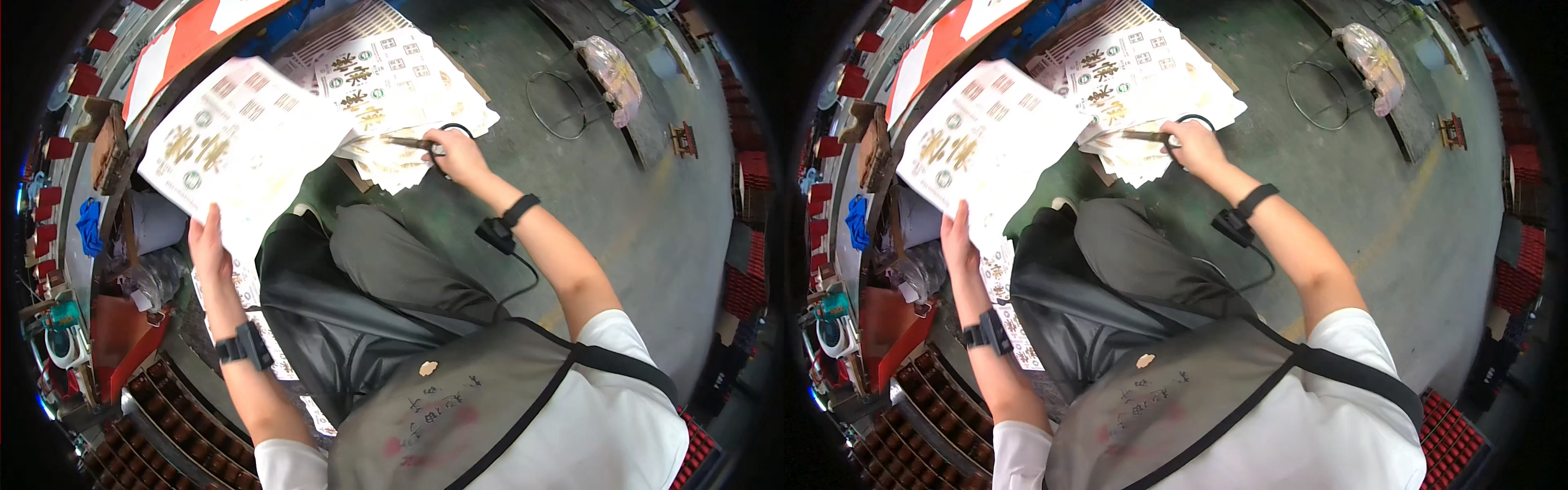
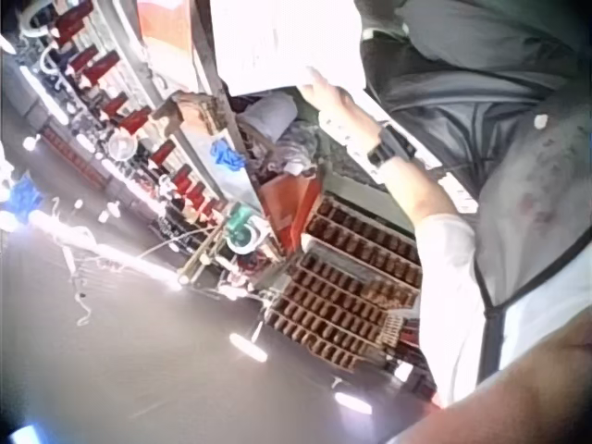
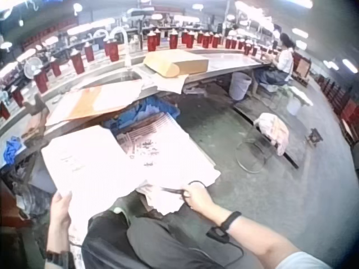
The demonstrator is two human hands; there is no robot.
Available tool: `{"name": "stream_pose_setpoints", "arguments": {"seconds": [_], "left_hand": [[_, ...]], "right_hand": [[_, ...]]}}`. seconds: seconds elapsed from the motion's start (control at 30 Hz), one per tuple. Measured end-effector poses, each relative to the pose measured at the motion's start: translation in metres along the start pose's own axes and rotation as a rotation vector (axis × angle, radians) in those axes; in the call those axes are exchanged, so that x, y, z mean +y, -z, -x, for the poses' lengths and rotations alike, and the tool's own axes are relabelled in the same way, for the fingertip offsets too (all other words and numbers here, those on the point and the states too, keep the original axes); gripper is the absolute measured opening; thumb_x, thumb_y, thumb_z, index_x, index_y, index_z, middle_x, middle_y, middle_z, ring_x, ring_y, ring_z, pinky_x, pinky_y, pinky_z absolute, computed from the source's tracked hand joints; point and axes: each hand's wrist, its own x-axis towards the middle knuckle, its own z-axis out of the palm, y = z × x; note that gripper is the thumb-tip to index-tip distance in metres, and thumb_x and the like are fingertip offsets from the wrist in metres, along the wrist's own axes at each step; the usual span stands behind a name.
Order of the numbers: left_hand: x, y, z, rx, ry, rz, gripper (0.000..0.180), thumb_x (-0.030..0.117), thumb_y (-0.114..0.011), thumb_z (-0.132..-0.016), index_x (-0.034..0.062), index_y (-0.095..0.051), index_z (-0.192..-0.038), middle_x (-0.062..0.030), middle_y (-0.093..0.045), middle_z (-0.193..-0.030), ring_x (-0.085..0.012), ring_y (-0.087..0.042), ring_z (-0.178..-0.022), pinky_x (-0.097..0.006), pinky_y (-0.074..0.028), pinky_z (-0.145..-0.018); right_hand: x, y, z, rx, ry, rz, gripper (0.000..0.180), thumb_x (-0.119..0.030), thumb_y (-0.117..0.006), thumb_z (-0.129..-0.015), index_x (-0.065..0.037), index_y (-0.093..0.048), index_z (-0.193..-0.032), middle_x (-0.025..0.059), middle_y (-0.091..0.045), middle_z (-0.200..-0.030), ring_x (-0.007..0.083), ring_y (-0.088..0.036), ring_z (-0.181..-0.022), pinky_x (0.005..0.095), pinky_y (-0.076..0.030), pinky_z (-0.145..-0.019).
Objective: The recorder uses scissors to cut individual labels from large printed sheets on a factory floor.
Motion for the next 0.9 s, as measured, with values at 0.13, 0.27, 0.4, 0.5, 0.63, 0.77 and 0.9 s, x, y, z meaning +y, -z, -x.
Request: {"name": "stream_pose_setpoints", "arguments": {"seconds": [0.13, 0.27, 0.4, 0.5, 0.63, 0.77, 0.9], "left_hand": [[-0.009, 0.059, 0.063, 0.173, 0.087, 0.035, 0.038, 0.009, -0.054, -0.093, -0.0045, -0.045, -0.127, -0.0152, -0.057, -0.121, -0.0223, -0.06, -0.104, -0.033, -0.051, -0.085], [-0.015, 0.099, 0.109, 0.27, 0.134, 0.096, 0.036, 0.009, -0.053, -0.094, -0.0029, -0.045, -0.127, -0.0149, -0.058, -0.12, -0.0227, -0.061, -0.103, -0.034, -0.052, -0.085], [-0.025, 0.122, 0.132, 0.295, 0.161, 0.16, 0.034, 0.009, -0.054, -0.094, -0.002, -0.047, -0.126, -0.0146, -0.059, -0.119, -0.021, -0.062, -0.1, -0.033, -0.053, -0.083], [-0.033, 0.128, 0.141, 0.334, 0.159, 0.202, 0.034, 0.009, -0.054, -0.093, -0.0014, -0.049, -0.125, -0.0138, -0.06, -0.118, -0.0195, -0.063, -0.098, -0.031, -0.053, -0.081], [-0.032, 0.128, 0.152, 0.302, 0.136, 0.209, 0.034, 0.008, -0.054, -0.093, -0.0019, -0.048, -0.125, -0.013, -0.061, -0.116, -0.0186, -0.063, -0.097, -0.03, -0.053, -0.08], [-0.015, 0.126, 0.162, 0.23, 0.178, 0.208, 0.035, 0.009, -0.053, -0.094, -0.001, -0.046, -0.127, -0.0138, -0.06, -0.119, -0.0195, -0.063, -0.098, -0.031, -0.053, -0.082], [-0.004, 0.118, 0.173, 0.149, 0.157, 0.233, 0.034, 0.008, -0.054, -0.093, -0.0029, -0.048, -0.125, -0.0139, -0.061, -0.116, -0.0177, -0.063, -0.095, -0.029, -0.052, -0.079]], "right_hand": [[0.01, -0.035, 0.007, -0.107, 0.076, 0.161, 0.034, -0.013, -0.074, -0.069, -0.013, -0.059, -0.1, 0.0092, -0.061, -0.081, 0.0283, -0.057, -0.089, 0.0404, -0.045, -0.078], [0.017, -0.037, -0.004, -0.179, 0.114, 0.249, 0.036, -0.013, -0.073, -0.07, -0.011, -0.056, -0.101, 0.0086, -0.062, -0.082, 0.0272, -0.056, -0.093, 0.0397, -0.045, -0.08], [0.015, -0.03, -0.018, -0.251, 0.273, 0.382, 0.027, -0.013, -0.067, -0.074, -0.011, -0.056, -0.099, 0.0082, -0.061, -0.078, 0.0275, -0.059, -0.085, 0.04, -0.047, -0.075], [0.01, -0.026, -0.025, -0.312, 0.404, 0.456, 0.023, -0.011, -0.062, -0.076, -0.012, -0.056, -0.098, 0.0085, -0.06, -0.072, 0.0284, -0.06, -0.074, 0.0418, -0.047, -0.066], [-0.004, -0.009, -0.041, -0.264, 0.339, 0.412, 0.021, -0.01, -0.059, -0.077, -0.014, -0.057, -0.097, 0.0091, -0.059, -0.071, 0.0297, -0.06, -0.071, 0.0421, -0.047, -0.062], [-0.032, 0.029, -0.058, -0.167, 0.344, 0.362, 0.021, -0.008, -0.058, -0.077, -0.012, -0.056, -0.098, 0.0095, -0.06, -0.073, 0.0298, -0.06, -0.072, 0.0422, -0.047, -0.062], [-0.073, 0.075, -0.045, -0.258, 0.353, 0.378, 0.023, -0.005, -0.058, -0.075, -0.01, -0.056, -0.098, 0.0094, -0.06, -0.073, 0.0308, -0.06, -0.073, 0.0421, -0.047, -0.063]]}}
